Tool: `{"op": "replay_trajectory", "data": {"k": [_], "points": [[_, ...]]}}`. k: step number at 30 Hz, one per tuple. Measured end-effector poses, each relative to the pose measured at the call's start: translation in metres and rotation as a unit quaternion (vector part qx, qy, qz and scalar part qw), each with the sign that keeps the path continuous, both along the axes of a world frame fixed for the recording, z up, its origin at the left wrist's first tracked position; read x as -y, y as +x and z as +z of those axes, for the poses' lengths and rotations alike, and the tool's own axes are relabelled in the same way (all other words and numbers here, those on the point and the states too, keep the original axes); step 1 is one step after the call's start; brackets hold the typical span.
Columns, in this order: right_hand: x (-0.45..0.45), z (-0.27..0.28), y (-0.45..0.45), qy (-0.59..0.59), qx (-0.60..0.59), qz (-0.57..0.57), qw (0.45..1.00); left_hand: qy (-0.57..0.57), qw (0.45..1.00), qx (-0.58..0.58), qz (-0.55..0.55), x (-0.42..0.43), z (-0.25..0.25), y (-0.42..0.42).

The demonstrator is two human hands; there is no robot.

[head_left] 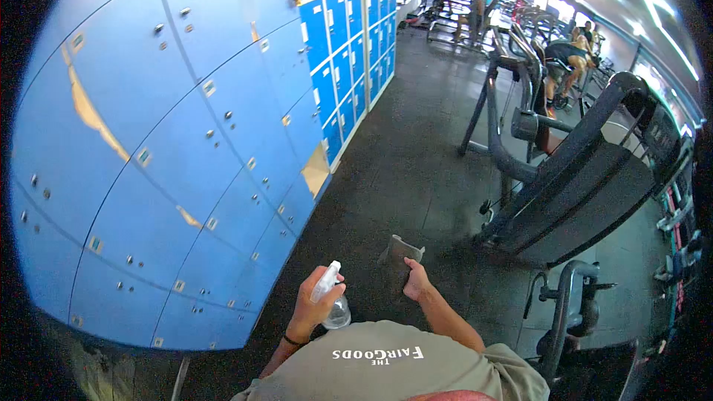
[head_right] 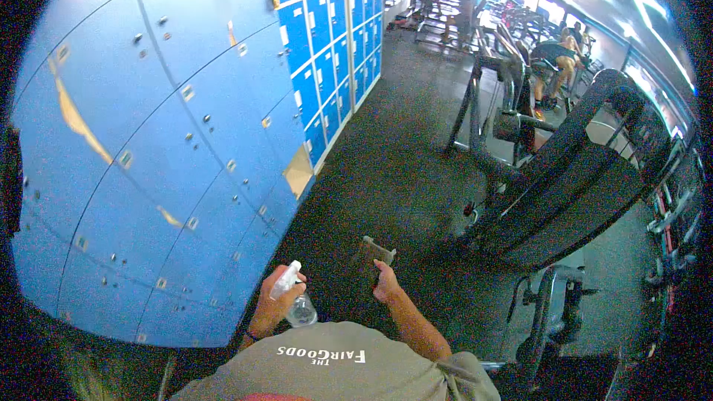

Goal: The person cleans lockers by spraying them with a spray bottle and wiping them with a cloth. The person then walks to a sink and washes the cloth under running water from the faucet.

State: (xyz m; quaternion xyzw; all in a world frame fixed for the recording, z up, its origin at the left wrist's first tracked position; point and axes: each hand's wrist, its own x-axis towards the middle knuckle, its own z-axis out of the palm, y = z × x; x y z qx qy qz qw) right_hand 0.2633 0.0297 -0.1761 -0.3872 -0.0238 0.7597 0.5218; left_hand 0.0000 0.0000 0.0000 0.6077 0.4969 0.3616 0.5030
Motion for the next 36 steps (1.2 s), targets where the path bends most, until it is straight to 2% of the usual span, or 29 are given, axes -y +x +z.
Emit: {"op": "replay_trajectory", "data": {"k": [2, 3, 5, 8, 10, 11, 14, 16, 20, 22, 26, 28, 29, 31, 34, 36], "points": [[-0.02, 0.017, -0.006, 0.008, -0.015, -0.042, 0.999, 0.062, 0.998, -0.008, -0.021, -0.019, -0.007, -0.003], [-0.02, 0.003, 0.056, -0.034, -0.018, -0.064, 0.997, 0.016, 0.999, -0.015, -0.037, -0.039, -0.021, 0.055], [-0.073, -0.021, 0.076, 0.014, -0.049, -0.105, 0.993, 0.059, 0.995, -0.053, -0.069, -0.101, -0.033, 0.077], [-0.129, -0.02, 0.109, -0.032, -0.012, -0.144, 0.989, 0.082, 0.988, -0.017, -0.128, -0.197, -0.049, 0.117], [-0.151, -0.03, 0.137, -0.024, -0.036, -0.157, 0.987, 0.086, 0.985, -0.012, -0.149, -0.257, -0.054, 0.145], [-0.164, -0.032, 0.147, -0.02, -0.048, -0.163, 0.985, 0.123, 0.98, -0.007, -0.157, -0.289, -0.053, 0.16], [-0.205, -0.04, 0.193, -0.067, 0.056, -0.212, 0.973, 0.238, 0.96, 0.013, -0.15, -0.378, -0.02, 0.211], [-0.237, -0.043, 0.229, -0.051, 0.046, -0.237, 0.969, 0.313, 0.939, 0.01, -0.141, -0.431, -0.008, 0.235], [-0.331, -0.026, 0.276, -0.009, 0.007, -0.257, 0.966, 0.353, 0.932, 0.023, -0.084, -0.524, 0.018, 0.267], [-0.394, -0.014, 0.29, -0.005, 0.001, -0.277, 0.961, 0.299, 0.952, 0.036, -0.052, -0.57, 0.025, 0.271], [-0.54, -0.043, 0.332, 0.062, 0.008, -0.145, 0.987, 0.243, 0.965, 0.084, 0.057, -0.66, 0.027, 0.278], [-0.622, -0.024, 0.332, 0.066, -0.005, -0.08, 0.995, 0.218, 0.964, 0.105, 0.109, -0.698, 0.036, 0.282], [-0.663, -0.016, 0.334, 0.08, 0.0, -0.05, 0.996, 0.232, 0.961, 0.064, 0.134, -0.721, 0.037, 0.284], [-0.748, 0.003, 0.339, 0.12, 0.007, 0.008, 0.993, 0.294, 0.931, -0.105, 0.19, -0.769, 0.043, 0.287], [-0.86, 0.04, 0.343, 0.103, 0.004, 0.047, 0.994, 0.322, 0.911, 0.001, 0.259, -0.821, 0.071, 0.295], [-0.928, 0.059, 0.341, 0.139, -0.014, 0.11, 0.984, 0.351, 0.894, -0.013, 0.277, -0.854, 0.105, 0.286]]}}
